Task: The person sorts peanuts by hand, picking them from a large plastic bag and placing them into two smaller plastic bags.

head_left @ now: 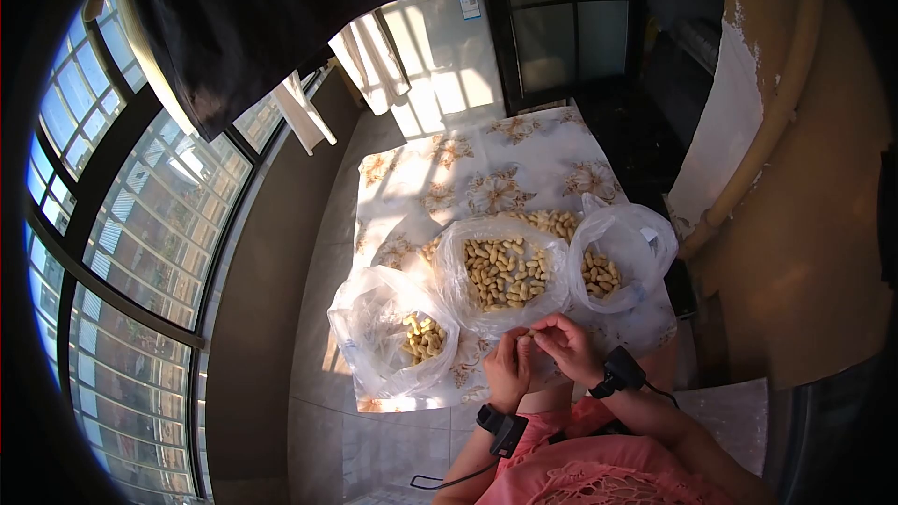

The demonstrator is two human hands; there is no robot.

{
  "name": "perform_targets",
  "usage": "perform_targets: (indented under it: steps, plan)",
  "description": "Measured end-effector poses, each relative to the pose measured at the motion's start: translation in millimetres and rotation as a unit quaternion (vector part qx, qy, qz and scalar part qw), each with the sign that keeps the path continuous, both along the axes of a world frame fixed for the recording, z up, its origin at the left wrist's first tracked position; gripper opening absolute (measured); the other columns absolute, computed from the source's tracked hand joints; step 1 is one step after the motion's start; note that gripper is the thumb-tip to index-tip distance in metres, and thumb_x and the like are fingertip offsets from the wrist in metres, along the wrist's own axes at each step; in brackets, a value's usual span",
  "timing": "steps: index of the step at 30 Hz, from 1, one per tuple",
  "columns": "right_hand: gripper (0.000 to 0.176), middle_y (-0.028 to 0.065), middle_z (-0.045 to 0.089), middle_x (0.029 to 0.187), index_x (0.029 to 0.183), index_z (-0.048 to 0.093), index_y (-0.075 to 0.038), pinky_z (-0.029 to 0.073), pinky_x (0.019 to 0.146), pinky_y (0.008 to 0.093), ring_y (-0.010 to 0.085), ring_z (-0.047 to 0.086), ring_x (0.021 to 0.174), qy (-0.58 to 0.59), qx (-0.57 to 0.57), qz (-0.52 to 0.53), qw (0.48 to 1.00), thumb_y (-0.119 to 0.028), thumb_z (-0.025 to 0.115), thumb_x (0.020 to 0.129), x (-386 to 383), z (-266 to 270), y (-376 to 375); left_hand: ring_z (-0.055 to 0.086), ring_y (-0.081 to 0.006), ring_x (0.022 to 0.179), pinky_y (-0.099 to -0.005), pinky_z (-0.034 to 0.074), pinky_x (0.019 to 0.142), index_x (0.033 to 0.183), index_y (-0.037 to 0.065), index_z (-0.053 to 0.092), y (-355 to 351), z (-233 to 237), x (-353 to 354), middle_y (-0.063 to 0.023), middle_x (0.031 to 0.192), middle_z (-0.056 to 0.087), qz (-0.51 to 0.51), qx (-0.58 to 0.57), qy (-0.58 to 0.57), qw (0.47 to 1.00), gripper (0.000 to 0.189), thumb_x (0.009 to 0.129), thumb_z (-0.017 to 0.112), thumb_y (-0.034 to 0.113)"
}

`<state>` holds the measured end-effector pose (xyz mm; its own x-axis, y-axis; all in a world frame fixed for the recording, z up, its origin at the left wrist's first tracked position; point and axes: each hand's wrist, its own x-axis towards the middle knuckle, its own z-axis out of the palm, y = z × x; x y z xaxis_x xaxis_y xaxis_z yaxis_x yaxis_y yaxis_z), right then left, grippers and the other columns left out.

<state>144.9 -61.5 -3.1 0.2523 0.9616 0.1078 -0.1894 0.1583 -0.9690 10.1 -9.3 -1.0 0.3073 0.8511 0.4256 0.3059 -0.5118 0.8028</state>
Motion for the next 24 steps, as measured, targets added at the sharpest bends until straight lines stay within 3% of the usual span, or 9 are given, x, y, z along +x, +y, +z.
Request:
perform_targets:
  steps: [14, 24]
  plan:
    - [0.016, 0.0025, 0.064, 0.102, 0.112, 0.06, -0.002, 0.051, 0.078, 0.0229, 0.0068, 0.061, 0.088, 0.013, 0.004, -0.011, 1.0, -0.01, 0.063, 0.099, 1.4, -9.0, 0.7, 0.064, -0.028, 0.058, -0.037, 0.048, 0.055, 0.096, 0.004, 0.066, -0.2, 4.8, 1.2, -0.0139, 0.072, 0.066, -0.004, -0.003, 0.015, 1.0, 0.017, 0.097, 0.064, 0.021]
    - [0.019, 0.0039, 0.062, 0.107, 0.118, 0.056, -0.001, 0.053, 0.086, 0.0259, 0.0096, 0.062, 0.097, 0.054, 0.012, 0.0, 0.998, -0.009, 0.059, 0.101, 1.1, -8.9, 1.1, 0.062, -0.0246, 0.054, -0.0348, 0.047, 0.052, 0.099, 0.005, 0.065, 1.8, -6.4, -0.1, -0.0105, 0.068, 0.065, -0.009, 0.014, 0.017, 1.0, 0.02, 0.094, 0.069, 0.024]
